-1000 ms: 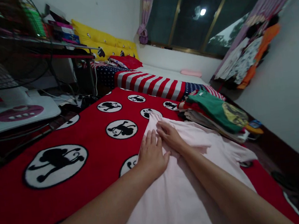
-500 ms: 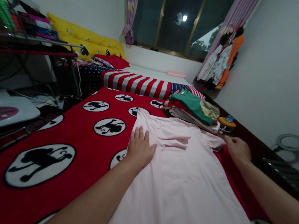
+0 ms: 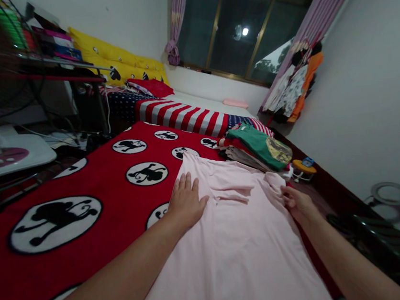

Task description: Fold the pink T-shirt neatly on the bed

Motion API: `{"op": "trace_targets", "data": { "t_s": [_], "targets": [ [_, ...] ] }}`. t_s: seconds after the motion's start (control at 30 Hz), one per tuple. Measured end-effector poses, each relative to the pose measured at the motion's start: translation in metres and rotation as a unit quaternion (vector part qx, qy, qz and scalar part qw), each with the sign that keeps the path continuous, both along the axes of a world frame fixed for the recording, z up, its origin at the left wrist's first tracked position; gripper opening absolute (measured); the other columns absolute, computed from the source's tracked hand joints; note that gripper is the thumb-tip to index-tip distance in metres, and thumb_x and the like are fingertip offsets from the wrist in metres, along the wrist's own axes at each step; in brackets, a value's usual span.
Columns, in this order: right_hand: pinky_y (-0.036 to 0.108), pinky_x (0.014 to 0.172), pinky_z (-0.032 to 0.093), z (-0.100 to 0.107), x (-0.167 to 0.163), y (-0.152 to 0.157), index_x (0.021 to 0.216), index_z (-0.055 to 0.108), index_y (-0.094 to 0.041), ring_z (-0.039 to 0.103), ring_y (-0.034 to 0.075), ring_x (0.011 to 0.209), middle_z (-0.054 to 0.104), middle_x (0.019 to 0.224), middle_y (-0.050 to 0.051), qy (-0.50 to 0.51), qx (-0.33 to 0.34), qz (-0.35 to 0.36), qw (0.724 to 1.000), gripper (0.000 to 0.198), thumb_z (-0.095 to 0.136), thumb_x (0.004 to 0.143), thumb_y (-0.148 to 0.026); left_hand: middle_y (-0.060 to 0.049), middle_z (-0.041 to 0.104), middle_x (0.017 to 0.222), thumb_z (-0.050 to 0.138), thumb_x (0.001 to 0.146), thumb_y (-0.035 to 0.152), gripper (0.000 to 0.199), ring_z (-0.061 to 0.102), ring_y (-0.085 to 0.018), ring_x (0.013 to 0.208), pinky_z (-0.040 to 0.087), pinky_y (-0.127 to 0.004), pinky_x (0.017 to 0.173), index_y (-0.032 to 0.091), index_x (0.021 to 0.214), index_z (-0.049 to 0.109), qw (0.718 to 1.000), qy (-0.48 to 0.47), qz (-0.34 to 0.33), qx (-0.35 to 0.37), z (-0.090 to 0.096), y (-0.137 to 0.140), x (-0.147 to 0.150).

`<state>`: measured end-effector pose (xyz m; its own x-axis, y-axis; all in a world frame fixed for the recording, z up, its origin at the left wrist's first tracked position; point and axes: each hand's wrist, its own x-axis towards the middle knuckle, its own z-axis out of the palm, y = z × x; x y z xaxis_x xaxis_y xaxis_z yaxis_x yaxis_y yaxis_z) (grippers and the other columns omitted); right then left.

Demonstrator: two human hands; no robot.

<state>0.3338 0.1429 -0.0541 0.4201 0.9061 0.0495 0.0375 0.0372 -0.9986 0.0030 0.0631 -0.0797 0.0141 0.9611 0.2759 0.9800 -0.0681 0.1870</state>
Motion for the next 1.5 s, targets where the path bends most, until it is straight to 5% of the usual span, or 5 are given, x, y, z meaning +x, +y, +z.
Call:
{"op": "trace_targets", "data": {
  "t_s": [0.17,0.57,0.83,1.13,1.5],
  "targets": [
    [0.017,0.041,0.049,0.004,0.009,0.0,0.071,0.049,-0.018,0.057,0.009,0.047,0.058,0.064,-0.003,0.085,-0.041,-0.083,0.992,0.028,0.068,0.056,-0.004,-0.02,0.025,0.152,0.038,0.091,0.052,0.067,0.017,-0.031,0.143,0.012,-0.045,0.116,0.008,0.142,0.039,1.0,-0.009,0.002,0.005,-0.001,0.0,0.0],
    [0.021,0.058,0.052,0.058,-0.028,0.02,0.07,0.05,-0.02,0.063,0.014,0.071,0.061,0.076,0.0,0.056,0.133,-0.22,0.965,0.028,0.068,0.055,-0.006,-0.02,0.027,0.152,0.04,0.09,0.052,0.068,0.018,-0.032,0.142,0.013,-0.046,0.116,0.008,0.141,0.041,0.999,-0.031,0.0,0.01,-0.002,0.0,-0.001],
    [0.034,0.088,0.052,0.081,-0.128,-0.048,0.108,0.063,-0.022,0.065,0.02,0.102,0.067,0.11,0.007,-0.146,0.187,0.24,0.941,0.044,0.076,0.068,-0.035,-0.019,0.03,0.151,0.037,0.092,0.05,0.064,0.02,-0.03,0.142,0.013,-0.044,0.116,0.008,0.141,0.04,0.999,-0.035,-0.019,0.02,0.0,-0.001,-0.004],
    [0.031,0.073,0.055,0.031,-0.023,-0.129,0.097,0.068,-0.019,0.067,0.022,0.082,0.07,0.095,0.01,-0.333,-0.018,0.238,0.912,0.043,0.071,0.069,-0.052,-0.02,0.032,0.149,0.039,0.091,0.046,0.063,0.024,-0.031,0.14,0.016,-0.044,0.115,0.008,0.14,0.041,1.0,-0.016,-0.019,0.014,0.001,0.001,-0.005],
    [0.031,0.062,0.057,0.02,0.026,-0.26,0.095,0.072,-0.037,0.071,0.027,0.079,0.074,0.096,0.004,-0.544,-0.104,0.22,0.803,0.039,0.075,0.057,-0.041,-0.012,0.044,0.143,0.045,0.089,0.031,0.066,0.037,-0.031,0.132,0.027,-0.045,0.109,0.018,0.149,0.022,0.997,0.003,-0.064,0.039,0.005,-0.001,-0.006]
  ]
}}
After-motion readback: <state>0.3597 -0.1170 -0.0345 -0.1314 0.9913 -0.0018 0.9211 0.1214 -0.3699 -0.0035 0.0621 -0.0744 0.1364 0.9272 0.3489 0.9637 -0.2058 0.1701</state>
